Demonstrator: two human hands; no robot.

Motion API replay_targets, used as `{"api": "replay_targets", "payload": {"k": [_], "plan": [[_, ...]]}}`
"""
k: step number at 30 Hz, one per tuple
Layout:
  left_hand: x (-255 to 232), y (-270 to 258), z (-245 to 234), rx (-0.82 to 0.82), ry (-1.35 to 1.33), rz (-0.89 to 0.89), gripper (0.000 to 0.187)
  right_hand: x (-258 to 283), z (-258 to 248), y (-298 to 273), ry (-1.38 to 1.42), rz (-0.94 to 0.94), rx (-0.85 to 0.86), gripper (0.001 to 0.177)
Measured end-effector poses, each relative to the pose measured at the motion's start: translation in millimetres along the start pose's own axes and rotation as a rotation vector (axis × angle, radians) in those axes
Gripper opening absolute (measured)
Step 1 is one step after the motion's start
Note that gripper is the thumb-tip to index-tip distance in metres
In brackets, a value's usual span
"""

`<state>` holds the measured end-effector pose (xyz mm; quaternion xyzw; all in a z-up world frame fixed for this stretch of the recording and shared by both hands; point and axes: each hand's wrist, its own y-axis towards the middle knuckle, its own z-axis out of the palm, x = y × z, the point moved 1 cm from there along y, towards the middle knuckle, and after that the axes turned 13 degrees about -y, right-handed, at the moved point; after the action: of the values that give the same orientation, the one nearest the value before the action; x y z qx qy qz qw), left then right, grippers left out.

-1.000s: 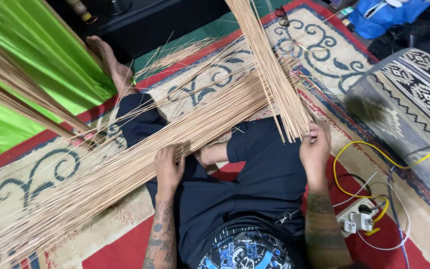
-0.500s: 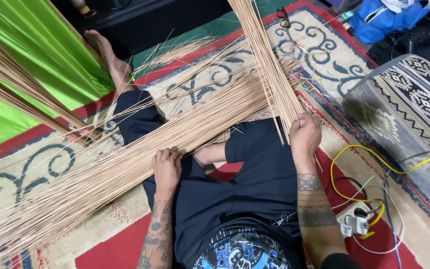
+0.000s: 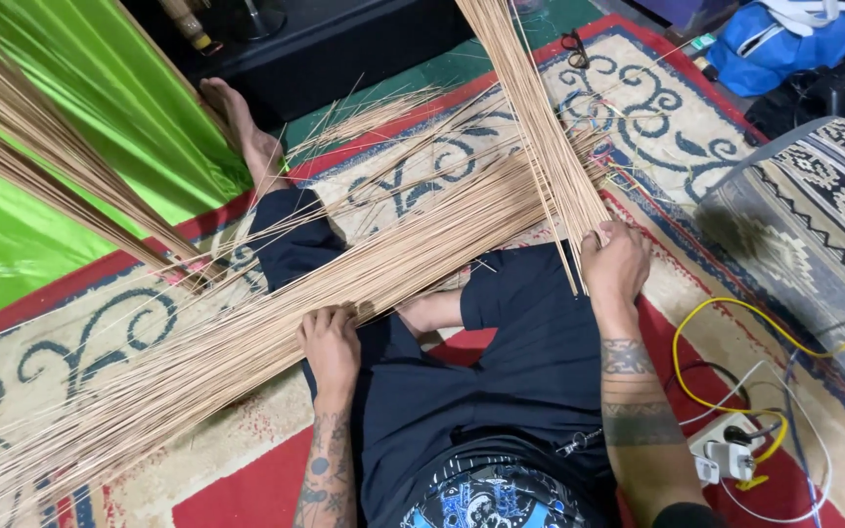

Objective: Organizing and bundling long, thin wooden sticks while sitting on the floor.

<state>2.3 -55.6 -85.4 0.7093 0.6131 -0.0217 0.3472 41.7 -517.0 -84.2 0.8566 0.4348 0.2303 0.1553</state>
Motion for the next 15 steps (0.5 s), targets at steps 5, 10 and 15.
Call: {"api": "replay_targets", "payload": {"k": [5, 10, 15], "plan": [[46.9, 7.1, -34.5, -0.194, -0.014, -0.025, 0.018, 15.3, -26.5, -10.9, 0.083, -0.08, -0.179, 0.026], [13.1, 28.7, -78.9, -0.401, -0.237, 0.071, 0.011, 58.6, -68.8, -34.0, 0.334, -0.228, -0.28, 0.023], [2.3, 37.6, -47.4, -0.259, -0.297, 0.158, 0.015, 113.3, -71.5, -94.8, 0.585, -0.38, 0.3, 0.019]]}}
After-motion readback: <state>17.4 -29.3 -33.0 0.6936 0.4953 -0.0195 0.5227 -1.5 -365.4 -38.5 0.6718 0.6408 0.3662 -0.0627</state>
